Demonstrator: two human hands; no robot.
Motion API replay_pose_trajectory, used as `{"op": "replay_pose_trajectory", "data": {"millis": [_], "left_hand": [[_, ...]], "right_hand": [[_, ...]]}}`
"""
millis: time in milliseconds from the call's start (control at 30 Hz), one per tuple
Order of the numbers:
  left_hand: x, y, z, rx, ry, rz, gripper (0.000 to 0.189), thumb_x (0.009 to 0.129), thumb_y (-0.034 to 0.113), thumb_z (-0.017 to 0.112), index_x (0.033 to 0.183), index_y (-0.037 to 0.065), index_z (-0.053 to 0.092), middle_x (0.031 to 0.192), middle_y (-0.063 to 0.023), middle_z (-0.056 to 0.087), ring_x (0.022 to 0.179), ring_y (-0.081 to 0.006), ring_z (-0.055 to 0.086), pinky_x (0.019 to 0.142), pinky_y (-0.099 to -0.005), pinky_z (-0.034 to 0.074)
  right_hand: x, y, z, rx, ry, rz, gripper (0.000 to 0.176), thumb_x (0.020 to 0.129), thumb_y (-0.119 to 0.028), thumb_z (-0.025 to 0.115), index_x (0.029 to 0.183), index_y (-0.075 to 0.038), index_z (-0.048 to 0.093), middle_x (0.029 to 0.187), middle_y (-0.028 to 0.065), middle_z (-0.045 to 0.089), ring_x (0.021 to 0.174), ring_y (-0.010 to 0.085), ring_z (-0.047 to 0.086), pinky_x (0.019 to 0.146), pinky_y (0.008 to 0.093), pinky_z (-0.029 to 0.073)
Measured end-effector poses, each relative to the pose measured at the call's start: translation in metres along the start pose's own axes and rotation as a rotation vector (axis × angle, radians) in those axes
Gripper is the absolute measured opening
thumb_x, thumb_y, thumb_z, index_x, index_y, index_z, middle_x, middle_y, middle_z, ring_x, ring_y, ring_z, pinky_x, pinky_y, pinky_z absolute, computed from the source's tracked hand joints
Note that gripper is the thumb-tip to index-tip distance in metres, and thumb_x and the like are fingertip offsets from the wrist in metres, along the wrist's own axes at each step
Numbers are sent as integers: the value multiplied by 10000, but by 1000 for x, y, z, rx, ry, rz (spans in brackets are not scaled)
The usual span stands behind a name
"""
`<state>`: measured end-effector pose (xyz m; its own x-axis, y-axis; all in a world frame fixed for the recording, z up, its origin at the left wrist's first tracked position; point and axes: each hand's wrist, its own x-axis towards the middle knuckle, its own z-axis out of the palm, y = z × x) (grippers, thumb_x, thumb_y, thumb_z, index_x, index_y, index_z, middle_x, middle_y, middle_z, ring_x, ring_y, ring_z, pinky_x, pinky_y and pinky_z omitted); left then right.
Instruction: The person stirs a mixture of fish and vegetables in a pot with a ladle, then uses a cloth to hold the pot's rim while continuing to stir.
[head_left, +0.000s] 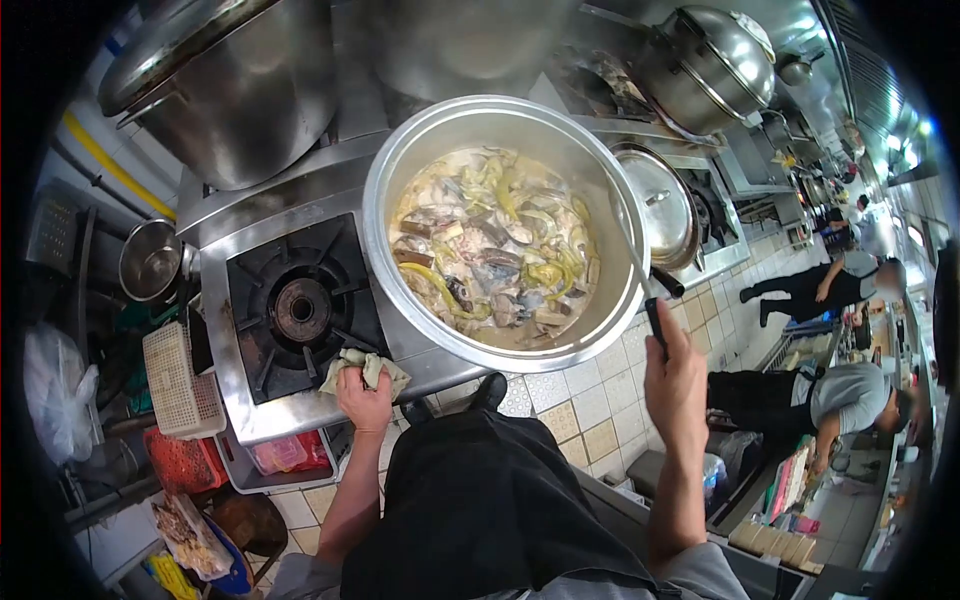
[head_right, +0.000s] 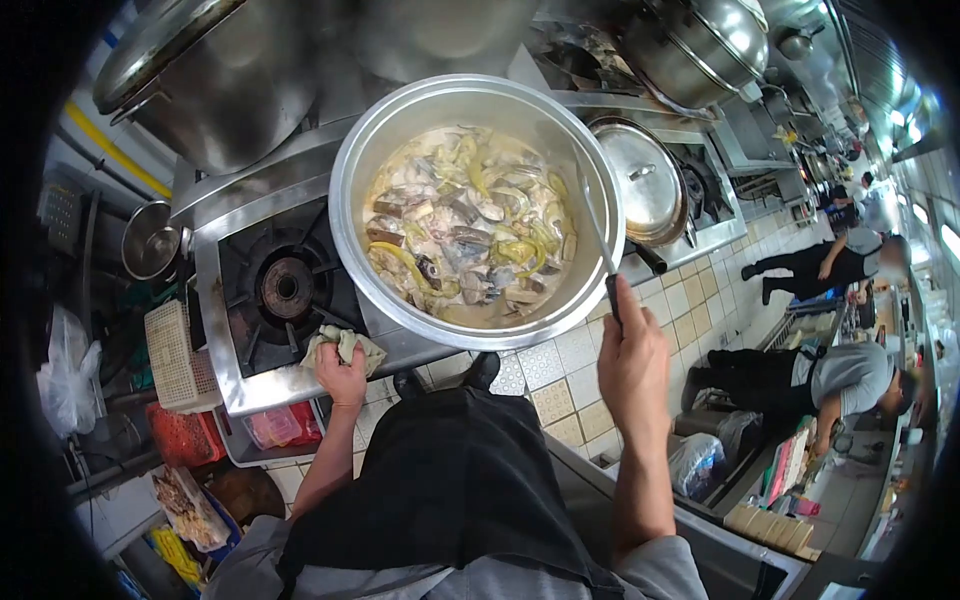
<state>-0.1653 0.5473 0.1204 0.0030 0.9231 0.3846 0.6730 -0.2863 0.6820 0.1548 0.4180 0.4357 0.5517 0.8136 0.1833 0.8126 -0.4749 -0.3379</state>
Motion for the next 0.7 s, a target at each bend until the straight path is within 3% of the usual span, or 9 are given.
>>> {"op": "replay_pose_trajectory", "data": {"millis": [167, 233, 433, 533, 700], "left_hand": [[3, 3, -6, -64, -22, 36, 301, 779, 150, 787, 814, 23, 515, 804, -160, 539, 754, -370, 561, 676, -473, 437], [2, 0, -6, -66, -46, -8, 295, 764, 183, 780, 817, 27, 535, 836, -174, 569, 798, -407, 582, 711, -499, 456], [2, -3, -7, -75, -64, 0, 309, 766, 187, 786, 802, 29, 524, 803, -157, 536, 762, -381, 565, 677, -484, 436], [3, -3, -8, -87, -84, -23, 309, 767, 184, 787, 798, 31, 520, 803, -153, 534, 761, -378, 563, 674, -481, 435], [2, -3, -7, -91, -73, -3, 311, 769, 185, 788, 805, 31, 521, 808, -150, 536, 764, -376, 564, 672, -478, 435]], "right_hand": [[-26, -14, 28, -8, 9, 114, 472, 901, 34, 606, 1370, -18, 588, 858, 245, 629, 743, 394, 647, 694, 470, 518], [-29, -14, 45, -38, 31, 120, 476, 904, 23, 610, 1377, -17, 582, 851, 238, 618, 747, 401, 650, 696, 483, 523], [-27, -21, 77, -111, -44, 241, 494, 956, -30, 520, 1449, -20, 507, 959, 287, 587, 775, 459, 656, 693, 537, 526], [-24, -27, 88, -149, -82, 313, 451, 983, -45, 521, 1434, -26, 527, 987, 266, 603, 814, 429, 653, 735, 506, 525], [-13, -32, 88, -184, -112, 296, 450, 977, -58, 518, 1423, 6, 524, 966, 288, 622, 803, 447, 671, 724, 520, 536]]}}
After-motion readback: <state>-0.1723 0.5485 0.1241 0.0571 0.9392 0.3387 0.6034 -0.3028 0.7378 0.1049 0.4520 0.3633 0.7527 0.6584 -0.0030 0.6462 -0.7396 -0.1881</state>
